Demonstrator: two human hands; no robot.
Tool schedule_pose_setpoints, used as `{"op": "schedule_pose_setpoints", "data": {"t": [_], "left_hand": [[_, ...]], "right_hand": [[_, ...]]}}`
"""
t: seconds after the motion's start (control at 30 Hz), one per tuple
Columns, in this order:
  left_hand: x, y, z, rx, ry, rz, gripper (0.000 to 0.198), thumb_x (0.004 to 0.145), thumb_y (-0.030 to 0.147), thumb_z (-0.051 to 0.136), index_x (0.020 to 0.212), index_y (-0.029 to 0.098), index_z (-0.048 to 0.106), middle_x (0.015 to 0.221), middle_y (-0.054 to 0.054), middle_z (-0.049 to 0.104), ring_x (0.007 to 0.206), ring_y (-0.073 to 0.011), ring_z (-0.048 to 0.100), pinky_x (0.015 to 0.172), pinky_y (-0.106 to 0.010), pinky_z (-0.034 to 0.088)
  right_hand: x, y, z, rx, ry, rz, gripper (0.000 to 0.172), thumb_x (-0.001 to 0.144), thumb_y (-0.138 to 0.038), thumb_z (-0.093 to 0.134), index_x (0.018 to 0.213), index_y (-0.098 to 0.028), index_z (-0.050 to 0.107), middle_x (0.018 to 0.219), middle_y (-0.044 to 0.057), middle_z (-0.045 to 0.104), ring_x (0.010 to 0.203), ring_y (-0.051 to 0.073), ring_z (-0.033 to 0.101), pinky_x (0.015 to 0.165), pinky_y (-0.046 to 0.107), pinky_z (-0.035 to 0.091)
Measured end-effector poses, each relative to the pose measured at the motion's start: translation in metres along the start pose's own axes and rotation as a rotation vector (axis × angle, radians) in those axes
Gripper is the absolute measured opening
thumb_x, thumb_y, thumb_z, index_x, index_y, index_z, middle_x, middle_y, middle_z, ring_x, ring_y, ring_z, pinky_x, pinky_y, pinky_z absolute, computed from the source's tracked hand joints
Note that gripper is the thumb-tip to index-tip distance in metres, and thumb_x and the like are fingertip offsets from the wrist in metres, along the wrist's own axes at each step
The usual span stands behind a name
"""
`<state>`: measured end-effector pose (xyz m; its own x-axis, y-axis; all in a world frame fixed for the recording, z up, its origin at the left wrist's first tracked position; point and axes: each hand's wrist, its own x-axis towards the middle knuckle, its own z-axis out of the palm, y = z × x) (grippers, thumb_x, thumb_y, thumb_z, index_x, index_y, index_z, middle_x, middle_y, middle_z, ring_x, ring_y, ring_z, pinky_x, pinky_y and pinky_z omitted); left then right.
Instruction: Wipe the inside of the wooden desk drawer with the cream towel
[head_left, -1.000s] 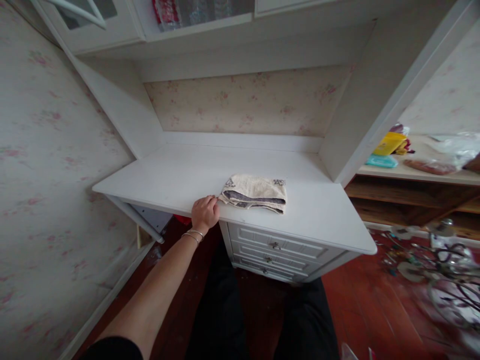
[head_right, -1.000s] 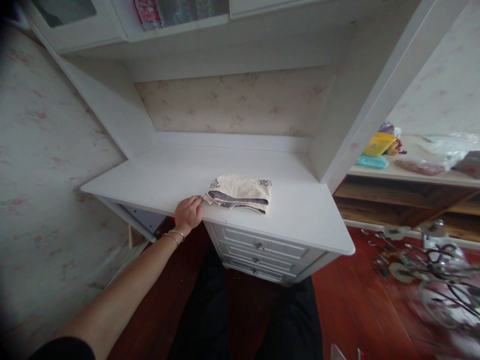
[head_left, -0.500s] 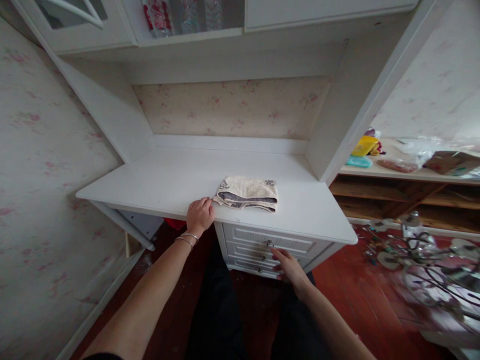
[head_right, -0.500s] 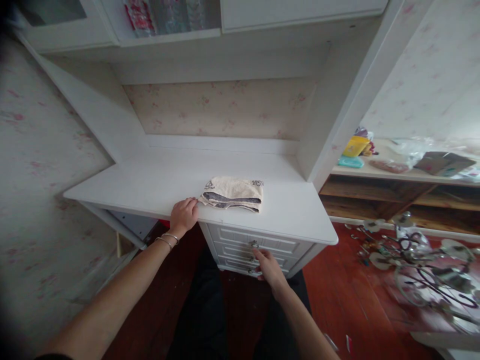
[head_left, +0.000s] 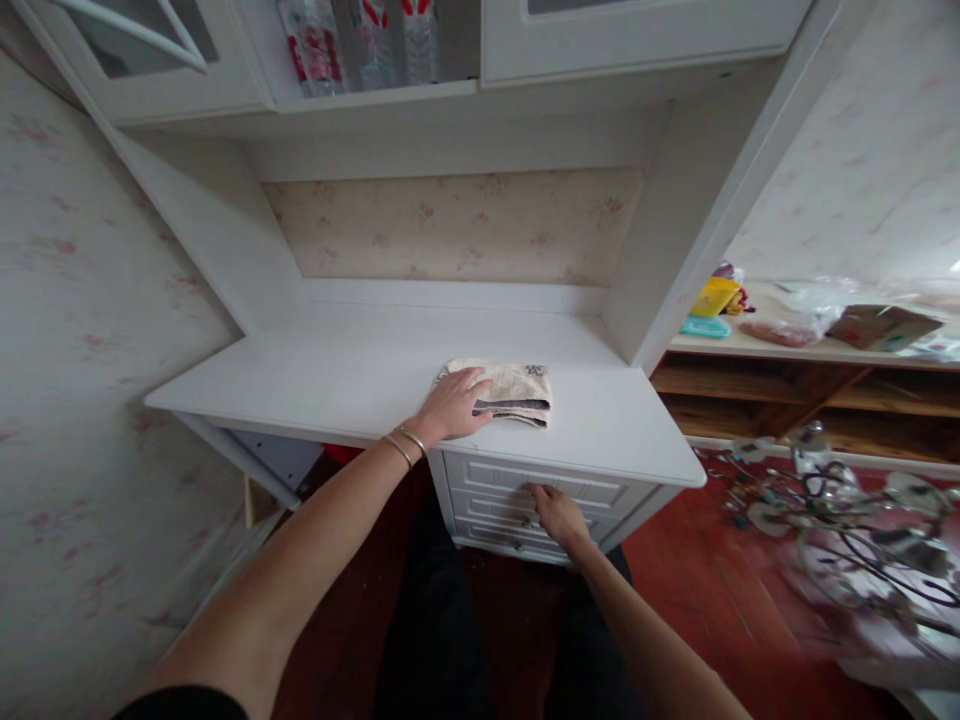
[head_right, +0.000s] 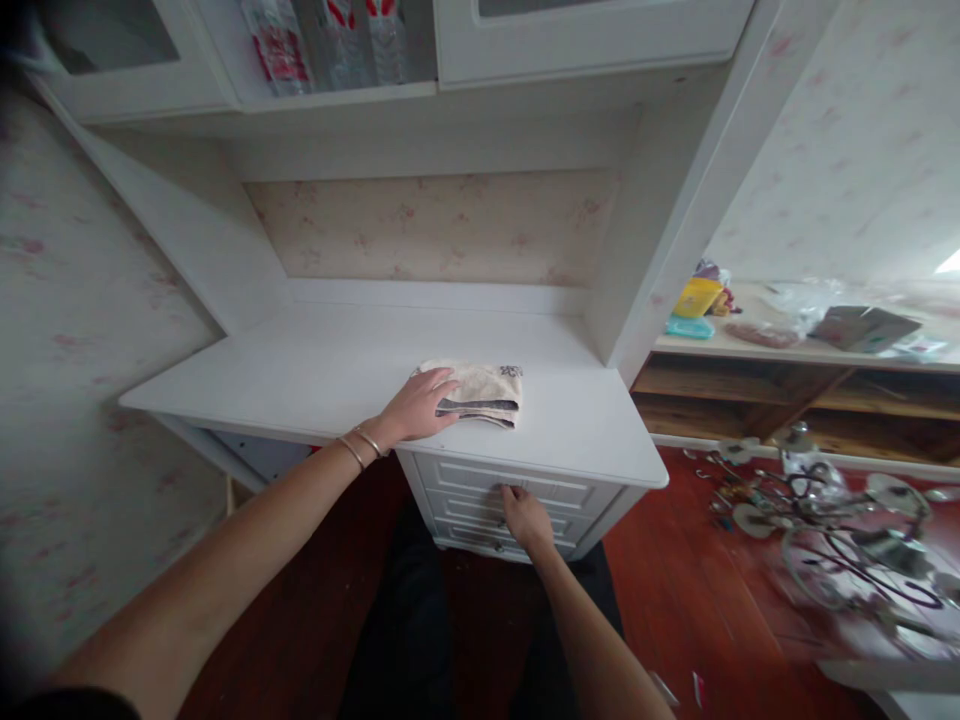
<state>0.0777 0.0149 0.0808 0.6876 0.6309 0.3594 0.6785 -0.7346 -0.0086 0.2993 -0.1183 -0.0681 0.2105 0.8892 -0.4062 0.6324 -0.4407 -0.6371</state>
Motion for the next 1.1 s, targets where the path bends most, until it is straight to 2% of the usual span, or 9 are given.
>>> {"op": "schedule_pose_setpoints", "data": {"t": [0.1, 0.17, 0.27, 0.4, 0.63, 0.77, 0.9, 1.0, 1.1], "left_hand": [[0.015, -0.006, 0.016, 0.033, -0.14, -0.037, 0.066, 0.088, 0.052, 0.067, 0.143, 0.021, 0.049, 0.154, -0.014, 0.041, 0.143, -0.0328, 0.034, 0.117, -0.051, 0.028], [0.014, -0.012, 0.028, 0.009, -0.198, -0.058, 0.064, 0.091, 0.057, 0.062, 0.144, 0.024, 0.047, 0.151, -0.011, 0.046, 0.142, -0.0301, 0.036, 0.117, -0.05, 0.027], [0.007, -0.018, 0.042, -0.008, -0.157, -0.065, 0.055, 0.097, 0.058, 0.052, 0.142, 0.026, 0.049, 0.147, -0.008, 0.052, 0.138, -0.0261, 0.042, 0.117, -0.046, 0.026], [0.005, -0.016, 0.048, 0.048, -0.086, -0.098, 0.046, 0.099, 0.049, 0.054, 0.137, 0.024, 0.052, 0.14, -0.008, 0.058, 0.131, -0.0257, 0.05, 0.113, -0.045, 0.029], [0.02, -0.007, 0.05, 0.138, -0.019, -0.141, 0.028, 0.095, 0.03, 0.061, 0.122, 0.021, 0.059, 0.112, -0.008, 0.069, 0.106, -0.0275, 0.064, 0.095, -0.042, 0.04], [0.023, 0.0, 0.049, 0.169, -0.034, -0.159, 0.02, 0.096, 0.018, 0.053, 0.114, 0.016, 0.061, 0.108, -0.012, 0.067, 0.099, -0.0286, 0.065, 0.085, -0.041, 0.043], [0.022, 0.01, 0.041, 0.183, -0.07, -0.186, 0.025, 0.097, 0.011, 0.041, 0.11, 0.012, 0.062, 0.107, -0.016, 0.066, 0.096, -0.0294, 0.066, 0.082, -0.042, 0.044], [0.018, 0.018, 0.034, 0.175, -0.092, -0.19, 0.023, 0.097, 0.017, 0.045, 0.11, 0.012, 0.064, 0.109, -0.017, 0.066, 0.098, -0.0311, 0.065, 0.084, -0.043, 0.044], [0.007, 0.027, 0.025, 0.162, -0.102, -0.175, 0.034, 0.097, 0.044, 0.054, 0.109, 0.014, 0.066, 0.109, -0.017, 0.067, 0.099, -0.0334, 0.064, 0.088, -0.047, 0.044]], "right_hand": [[-0.005, 0.001, -0.001, -0.051, 0.026, -0.019, 0.041, 0.099, -0.042, 0.038, 0.111, -0.022, 0.072, 0.105, 0.009, 0.073, 0.091, 0.021, 0.067, 0.082, 0.03, 0.046], [-0.006, 0.0, -0.002, -0.069, 0.038, -0.018, 0.044, 0.099, -0.043, 0.035, 0.11, -0.023, 0.073, 0.104, 0.009, 0.073, 0.092, 0.022, 0.067, 0.081, 0.031, 0.045], [-0.007, -0.002, -0.001, -0.074, 0.053, 0.009, 0.051, 0.099, -0.047, 0.03, 0.106, -0.022, 0.074, 0.098, 0.01, 0.074, 0.091, 0.026, 0.067, 0.077, 0.032, 0.044], [-0.023, 0.005, 0.009, -0.108, 0.084, 0.01, 0.05, 0.098, -0.042, 0.029, 0.092, -0.022, 0.074, 0.091, 0.011, 0.074, 0.091, 0.029, 0.068, 0.075, 0.033, 0.043], [-0.104, 0.05, 0.036, 0.124, -0.001, -0.046, 0.05, 0.096, -0.049, 0.039, 0.066, -0.023, 0.068, 0.067, 0.005, 0.07, 0.072, 0.024, 0.068, 0.065, 0.029, 0.043], [-0.147, 0.067, 0.048, 0.148, -0.012, -0.073, 0.048, 0.095, -0.051, 0.042, 0.067, -0.023, 0.069, 0.071, 0.003, 0.072, 0.076, 0.025, 0.068, 0.068, 0.028, 0.044], [-0.175, 0.079, 0.062, 0.172, 0.011, -0.092, 0.049, 0.093, -0.055, 0.041, 0.075, -0.024, 0.074, 0.08, 0.006, 0.075, 0.082, 0.028, 0.07, 0.072, 0.029, 0.047], [-0.187, 0.091, 0.073, 0.143, 0.003, -0.091, 0.05, 0.093, -0.054, 0.038, 0.077, -0.025, 0.075, 0.081, 0.006, 0.076, 0.082, 0.029, 0.071, 0.072, 0.03, 0.048], [-0.199, 0.1, 0.081, 0.079, -0.013, -0.105, 0.051, 0.093, -0.056, 0.036, 0.074, -0.028, 0.074, 0.079, 0.006, 0.077, 0.081, 0.028, 0.072, 0.072, 0.03, 0.05]]}}
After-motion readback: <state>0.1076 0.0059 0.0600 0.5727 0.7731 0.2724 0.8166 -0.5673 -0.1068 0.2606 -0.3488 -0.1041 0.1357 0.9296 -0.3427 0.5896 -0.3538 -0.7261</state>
